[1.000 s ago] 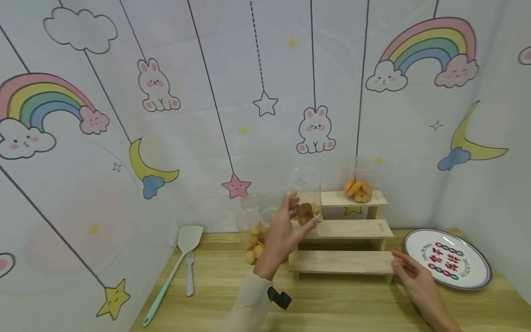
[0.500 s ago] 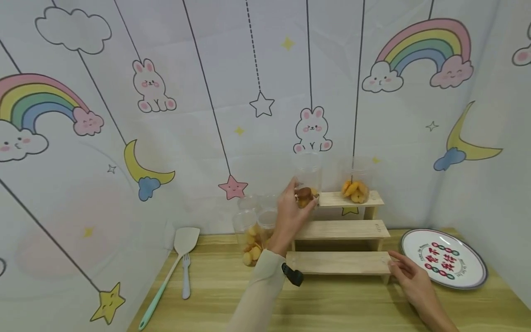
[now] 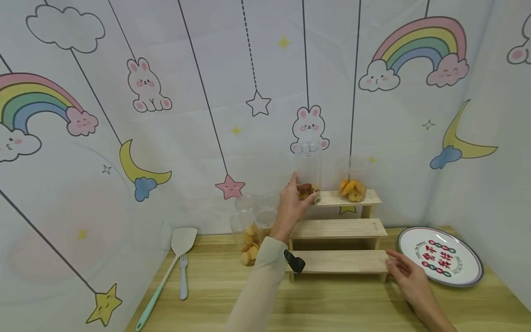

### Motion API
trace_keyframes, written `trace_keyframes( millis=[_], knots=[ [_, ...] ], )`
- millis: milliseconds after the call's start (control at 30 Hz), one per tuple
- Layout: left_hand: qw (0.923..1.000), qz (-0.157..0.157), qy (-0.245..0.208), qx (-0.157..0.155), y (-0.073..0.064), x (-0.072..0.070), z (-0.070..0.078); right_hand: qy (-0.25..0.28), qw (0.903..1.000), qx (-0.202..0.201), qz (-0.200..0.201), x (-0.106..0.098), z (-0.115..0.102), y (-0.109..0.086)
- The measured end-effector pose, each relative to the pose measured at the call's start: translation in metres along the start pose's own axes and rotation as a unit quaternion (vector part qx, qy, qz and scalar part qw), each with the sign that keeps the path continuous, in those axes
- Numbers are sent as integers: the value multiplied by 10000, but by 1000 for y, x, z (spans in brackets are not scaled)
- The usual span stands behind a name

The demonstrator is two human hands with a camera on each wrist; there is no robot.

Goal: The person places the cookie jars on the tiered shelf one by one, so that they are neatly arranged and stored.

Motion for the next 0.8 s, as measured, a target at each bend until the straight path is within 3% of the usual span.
trace_keyframes(
  millis=[533, 633, 800],
  knots=[
    [9999, -43, 113, 21, -4, -1, 2, -62, 10000, 22, 22, 1, 3, 1],
    [9998, 41, 168, 69, -11, -13, 8, -41, 10000, -1, 34, 2, 1, 0],
    [9981, 485, 311, 236, -28, -48, 16, -17, 10000, -4, 38, 1, -1, -1]
  ],
)
Point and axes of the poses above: each hand's wrist, its own y-axis towards the middle knuckle, its own x-axis out of the palm, z = x × y, the point moved 4 cm from there along y, towards the middle knuckle, and after that the axes turned 8 degrees about z, right-handed, at the moved point
